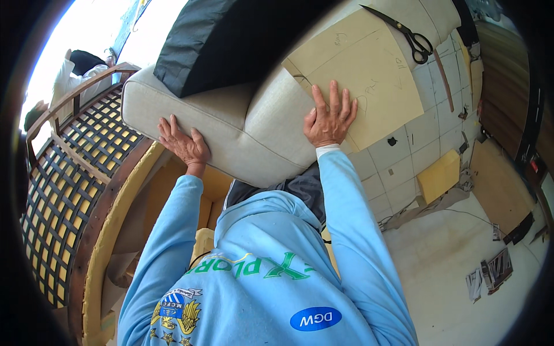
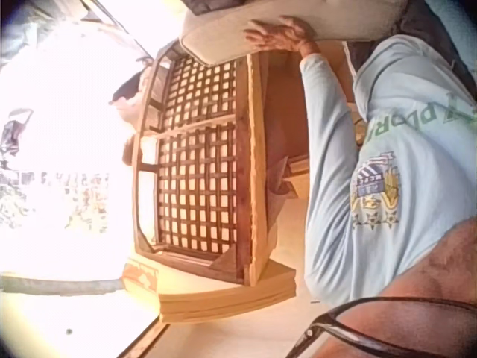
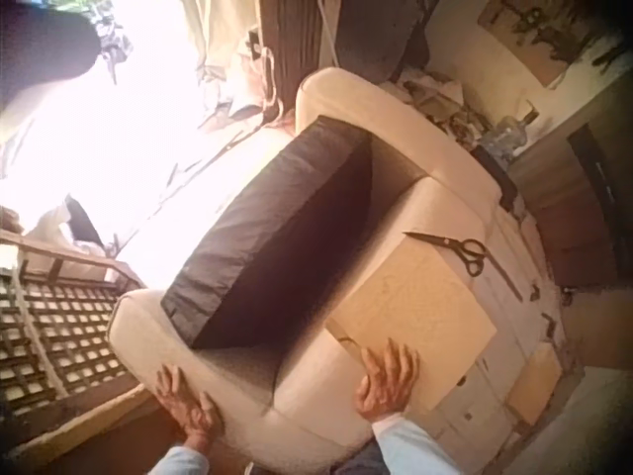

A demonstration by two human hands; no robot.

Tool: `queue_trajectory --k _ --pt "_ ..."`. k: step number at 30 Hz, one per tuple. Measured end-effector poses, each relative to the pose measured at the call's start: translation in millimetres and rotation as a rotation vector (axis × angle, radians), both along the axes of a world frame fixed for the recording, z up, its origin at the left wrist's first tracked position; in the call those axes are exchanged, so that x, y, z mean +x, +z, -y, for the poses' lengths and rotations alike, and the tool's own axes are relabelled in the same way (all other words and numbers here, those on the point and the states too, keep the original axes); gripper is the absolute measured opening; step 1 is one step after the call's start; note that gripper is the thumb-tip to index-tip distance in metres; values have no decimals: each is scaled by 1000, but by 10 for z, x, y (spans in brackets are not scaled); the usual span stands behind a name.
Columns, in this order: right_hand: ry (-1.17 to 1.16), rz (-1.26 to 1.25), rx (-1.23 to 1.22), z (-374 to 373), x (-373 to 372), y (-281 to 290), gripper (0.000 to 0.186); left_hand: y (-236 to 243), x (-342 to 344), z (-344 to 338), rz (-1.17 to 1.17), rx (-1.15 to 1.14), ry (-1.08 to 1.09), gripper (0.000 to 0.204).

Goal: Fitting and securing a foam cushion piece onto the armrest of a furniture frame.

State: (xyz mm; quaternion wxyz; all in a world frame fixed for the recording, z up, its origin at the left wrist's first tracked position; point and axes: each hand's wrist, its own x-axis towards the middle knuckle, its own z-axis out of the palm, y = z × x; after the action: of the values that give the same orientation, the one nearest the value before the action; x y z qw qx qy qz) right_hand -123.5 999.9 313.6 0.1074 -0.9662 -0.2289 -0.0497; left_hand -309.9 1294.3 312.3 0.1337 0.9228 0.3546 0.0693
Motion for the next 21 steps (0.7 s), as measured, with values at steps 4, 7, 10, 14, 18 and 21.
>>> queue_trajectory --k 4,7,10,14,18,21 --pt "20 4 -29 -20 -4 8 60 -4 -9 -13 -4 -9 30 77" --pt "27 17 -40 -16 -7 7 55 1 -8 -11 2 -8 20 76" --pt "24 20 -34 -2 -3 -6 55 -3 8 2 -1 -13 27 76" --pt "19 3 -20 4 -13 -18 60 -4 5 3 3 -7 27 75" --pt "4 10 -3 0 -11 -18 60 -5 3 -2 3 -5 14 76" --pt "5 10 -3 -4 -10 -15 59 3 10 -5 8 -14 16 77"
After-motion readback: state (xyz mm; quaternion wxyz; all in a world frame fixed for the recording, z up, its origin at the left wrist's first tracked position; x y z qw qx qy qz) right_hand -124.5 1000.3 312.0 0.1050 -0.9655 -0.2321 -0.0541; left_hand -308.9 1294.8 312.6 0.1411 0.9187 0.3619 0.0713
